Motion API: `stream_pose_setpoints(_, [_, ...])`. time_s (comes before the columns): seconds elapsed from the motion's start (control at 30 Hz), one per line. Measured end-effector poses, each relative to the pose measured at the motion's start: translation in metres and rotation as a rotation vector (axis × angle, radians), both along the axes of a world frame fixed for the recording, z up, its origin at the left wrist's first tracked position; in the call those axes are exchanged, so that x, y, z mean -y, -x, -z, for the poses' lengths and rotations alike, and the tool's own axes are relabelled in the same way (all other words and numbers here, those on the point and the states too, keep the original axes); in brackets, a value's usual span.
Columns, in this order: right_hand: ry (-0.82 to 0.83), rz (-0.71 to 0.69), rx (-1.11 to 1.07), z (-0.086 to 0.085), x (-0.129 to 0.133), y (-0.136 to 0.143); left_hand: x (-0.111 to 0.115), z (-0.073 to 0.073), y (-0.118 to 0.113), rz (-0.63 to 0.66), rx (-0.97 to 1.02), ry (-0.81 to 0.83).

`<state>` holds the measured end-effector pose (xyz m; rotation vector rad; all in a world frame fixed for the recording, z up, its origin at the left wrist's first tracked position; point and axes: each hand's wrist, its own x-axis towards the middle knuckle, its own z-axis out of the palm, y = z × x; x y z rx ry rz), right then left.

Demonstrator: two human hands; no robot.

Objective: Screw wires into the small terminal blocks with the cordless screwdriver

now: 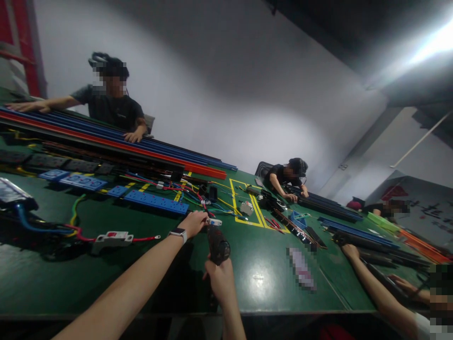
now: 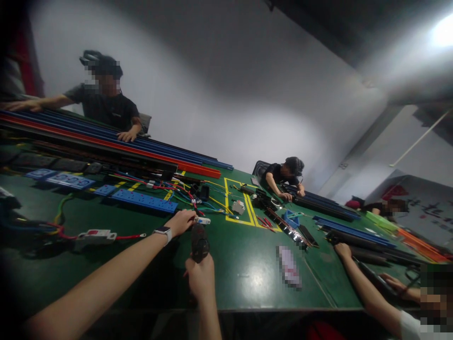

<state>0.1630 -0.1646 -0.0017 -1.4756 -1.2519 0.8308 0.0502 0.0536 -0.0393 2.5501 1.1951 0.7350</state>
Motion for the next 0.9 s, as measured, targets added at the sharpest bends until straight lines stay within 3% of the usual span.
stream_pose_setpoints(0.23, [0.006,0.002,0.012,-0.0050,0.0020,0.0021,-0.0043,0.0049,-0.0015,0.018,-0.011,-0.002])
stream_pose_setpoints(0.57, [-0.025,-0.011,0.024,0.0009,0.0018,-0.0010,-0.0018,0.0018,-0.0009,0.014,0.006,0.002])
stream_pose_setpoints(0.9, [0.012,-0.019,0.057,-0.0083,0.0029,0.0015,0.0006,0.0022,0.0005,-0.005,0.001,-0.004])
